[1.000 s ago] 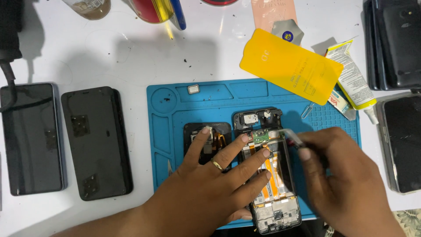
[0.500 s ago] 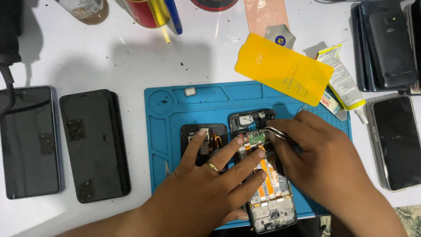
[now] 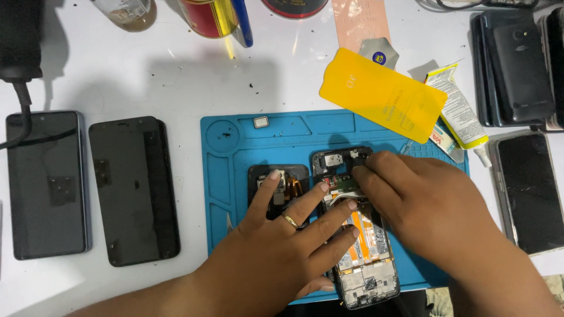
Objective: Disassembling a mobile phone by removing the motherboard, battery, and internal ribbon cables using specialized tools.
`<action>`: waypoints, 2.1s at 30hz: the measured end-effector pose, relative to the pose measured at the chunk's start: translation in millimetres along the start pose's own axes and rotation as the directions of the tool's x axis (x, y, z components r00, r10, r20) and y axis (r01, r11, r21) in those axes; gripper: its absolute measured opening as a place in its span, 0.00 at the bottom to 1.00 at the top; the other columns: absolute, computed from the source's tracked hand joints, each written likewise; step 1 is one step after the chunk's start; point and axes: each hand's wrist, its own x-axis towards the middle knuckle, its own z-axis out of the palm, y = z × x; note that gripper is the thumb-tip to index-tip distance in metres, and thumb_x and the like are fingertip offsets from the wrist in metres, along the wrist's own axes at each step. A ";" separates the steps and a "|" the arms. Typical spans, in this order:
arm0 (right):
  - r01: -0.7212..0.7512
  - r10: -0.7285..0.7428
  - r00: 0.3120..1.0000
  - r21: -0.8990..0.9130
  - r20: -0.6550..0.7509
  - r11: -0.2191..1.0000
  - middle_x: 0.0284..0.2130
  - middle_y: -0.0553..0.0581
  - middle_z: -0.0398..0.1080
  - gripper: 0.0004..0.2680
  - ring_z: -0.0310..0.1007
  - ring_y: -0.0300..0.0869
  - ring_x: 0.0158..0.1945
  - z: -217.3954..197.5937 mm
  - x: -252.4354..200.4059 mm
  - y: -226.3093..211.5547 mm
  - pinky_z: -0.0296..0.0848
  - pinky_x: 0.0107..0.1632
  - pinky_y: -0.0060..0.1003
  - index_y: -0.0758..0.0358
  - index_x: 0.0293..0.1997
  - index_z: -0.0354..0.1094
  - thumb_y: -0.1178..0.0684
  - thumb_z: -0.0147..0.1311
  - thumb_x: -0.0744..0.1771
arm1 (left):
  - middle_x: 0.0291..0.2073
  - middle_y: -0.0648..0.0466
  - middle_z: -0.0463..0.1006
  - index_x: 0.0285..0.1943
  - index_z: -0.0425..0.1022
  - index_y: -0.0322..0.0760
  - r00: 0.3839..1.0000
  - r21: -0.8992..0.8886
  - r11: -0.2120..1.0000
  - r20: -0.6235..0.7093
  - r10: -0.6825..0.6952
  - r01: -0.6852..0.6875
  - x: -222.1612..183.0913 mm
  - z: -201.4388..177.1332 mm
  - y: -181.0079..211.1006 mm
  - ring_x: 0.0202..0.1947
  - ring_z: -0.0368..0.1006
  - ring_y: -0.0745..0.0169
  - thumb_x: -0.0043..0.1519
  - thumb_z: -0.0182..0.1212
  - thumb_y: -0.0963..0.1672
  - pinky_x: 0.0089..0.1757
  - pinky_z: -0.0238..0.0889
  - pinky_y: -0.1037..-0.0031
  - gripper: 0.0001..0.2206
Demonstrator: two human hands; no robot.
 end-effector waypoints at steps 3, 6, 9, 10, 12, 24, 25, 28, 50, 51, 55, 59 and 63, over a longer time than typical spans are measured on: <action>-0.013 0.013 0.999 0.007 -0.029 1.000 0.43 0.56 0.68 0.09 0.70 0.55 0.31 -0.1 0.4 -1.9 0.71 0.30 0.49 0.62 0.53 0.69 0.54 0.55 0.68 | 0.70 0.58 0.70 0.68 0.71 0.55 1.000 0.012 1.000 -0.006 -0.003 0.003 0.6 0.4 0.0 0.70 0.64 0.46 0.50 0.69 0.62 0.60 0.51 0.31 0.36; -0.096 0.096 0.995 0.054 -0.001 0.994 0.48 0.52 0.69 0.13 0.72 0.54 0.28 1.4 -2.4 -1.4 0.72 0.27 0.48 0.50 0.55 0.69 0.51 0.60 0.65 | 0.72 0.57 0.68 0.67 0.72 0.55 1.000 0.024 1.000 -0.006 0.001 0.000 1.7 -1.6 0.1 0.71 0.63 0.45 0.50 0.69 0.62 0.60 0.51 0.32 0.35; -0.172 0.167 0.985 0.169 0.044 0.970 0.44 0.52 0.67 0.14 0.72 0.52 0.27 2.1 -1.6 -0.9 0.69 0.21 0.50 0.49 0.55 0.71 0.54 0.60 0.64 | 0.71 0.56 0.69 0.67 0.73 0.54 1.000 0.015 1.000 -0.014 0.005 -0.005 1.2 -2.0 0.1 0.70 0.64 0.44 0.49 0.70 0.61 0.60 0.52 0.31 0.36; -0.172 0.167 0.985 0.168 0.043 0.971 0.44 0.52 0.67 0.14 0.72 0.52 0.27 1.4 0.4 0.3 0.69 0.21 0.50 0.49 0.55 0.71 0.54 0.60 0.64 | 0.71 0.56 0.69 0.67 0.73 0.54 1.000 0.016 1.000 -0.014 0.005 -0.005 1.0 -2.0 0.7 0.70 0.64 0.44 0.49 0.70 0.61 0.60 0.52 0.31 0.36; -0.171 0.158 0.985 0.276 0.067 0.946 0.41 0.52 0.65 0.11 0.71 0.49 0.30 0.0 4.3 2.3 0.66 0.20 0.47 0.50 0.52 0.70 0.58 0.57 0.65 | 0.72 0.56 0.68 0.67 0.72 0.54 1.000 0.018 1.000 -0.021 -0.002 0.002 0.4 -2.1 1.5 0.72 0.62 0.45 0.48 0.72 0.60 0.61 0.50 0.32 0.36; -0.159 0.151 0.987 0.269 0.051 0.950 0.39 0.51 0.67 0.05 0.73 0.49 0.32 1.8 7.0 6.3 0.68 0.24 0.48 0.53 0.44 0.70 0.59 0.53 0.66 | 0.73 0.56 0.64 0.66 0.72 0.54 1.000 -0.002 1.000 -0.003 0.020 -0.020 1.0 -1.0 -0.8 0.68 0.65 0.44 0.50 0.70 0.61 0.57 0.54 0.30 0.34; -0.155 0.147 0.988 0.266 0.048 0.952 0.39 0.51 0.67 0.05 0.73 0.49 0.32 0.9 6.7 6.4 0.68 0.24 0.48 0.53 0.44 0.70 0.59 0.53 0.66 | 0.73 0.56 0.64 0.66 0.72 0.54 1.000 0.001 1.000 -0.007 0.019 -0.019 1.1 -0.2 -0.9 0.68 0.65 0.44 0.50 0.70 0.61 0.57 0.54 0.30 0.34; -0.088 0.084 0.996 0.200 0.029 0.976 0.38 0.52 0.65 0.05 0.66 0.52 0.23 0.5 5.2 6.8 0.64 0.21 0.49 0.55 0.46 0.68 0.58 0.53 0.67 | 0.72 0.56 0.66 0.69 0.70 0.55 0.999 -0.018 1.000 0.030 0.017 -0.017 1.4 1.5 -1.4 0.71 0.61 0.44 0.50 0.70 0.60 0.56 0.54 0.29 0.36; -0.206 0.136 0.977 0.555 0.165 0.806 0.35 0.54 0.64 0.04 0.66 0.48 0.32 -1.2 10.2 10.0 0.67 0.32 0.41 0.60 0.35 0.63 0.54 0.53 0.65 | 0.63 0.61 0.74 0.56 0.81 0.57 0.977 0.033 0.999 -0.214 -0.020 0.028 4.0 5.5 3.9 0.63 0.68 0.53 0.68 0.60 0.50 0.51 0.67 0.39 0.10; -0.210 0.143 0.977 0.564 0.161 0.799 0.35 0.54 0.64 0.04 0.68 0.47 0.32 -2.2 9.7 9.1 0.67 0.32 0.40 0.59 0.35 0.63 0.54 0.54 0.65 | 0.63 0.61 0.74 0.56 0.81 0.57 0.975 0.035 0.999 -0.222 -0.023 0.031 3.5 5.9 4.1 0.63 0.69 0.54 0.68 0.60 0.50 0.51 0.67 0.40 0.10; -0.172 0.133 0.985 0.572 0.110 0.802 0.37 0.55 0.67 0.06 0.72 0.46 0.38 -6.0 9.7 9.0 0.72 0.35 0.38 0.61 0.43 0.66 0.55 0.55 0.65 | 0.64 0.62 0.73 0.58 0.80 0.57 0.980 0.022 0.999 -0.197 -0.028 0.033 2.8 5.5 4.8 0.64 0.68 0.53 0.69 0.59 0.50 0.53 0.65 0.38 0.11; -0.157 0.131 0.988 0.576 0.087 0.802 0.36 0.54 0.66 0.08 0.73 0.43 0.34 -8.1 8.4 8.3 0.72 0.33 0.36 0.58 0.46 0.70 0.55 0.57 0.65 | 0.64 0.63 0.73 0.54 0.80 0.59 0.972 0.045 0.998 -0.235 -0.027 0.038 3.0 7.4 4.2 0.62 0.69 0.55 0.69 0.60 0.50 0.53 0.66 0.42 0.08; -0.193 0.149 0.981 0.542 0.125 0.818 0.36 0.53 0.66 0.04 0.72 0.45 0.33 -4.3 4.3 8.7 0.71 0.32 0.37 0.57 0.40 0.68 0.52 0.57 0.66 | 0.66 0.62 0.72 0.56 0.79 0.58 0.978 0.016 0.999 -0.207 -0.034 0.039 1.0 8.5 4.9 0.64 0.68 0.55 0.69 0.58 0.50 0.53 0.64 0.40 0.09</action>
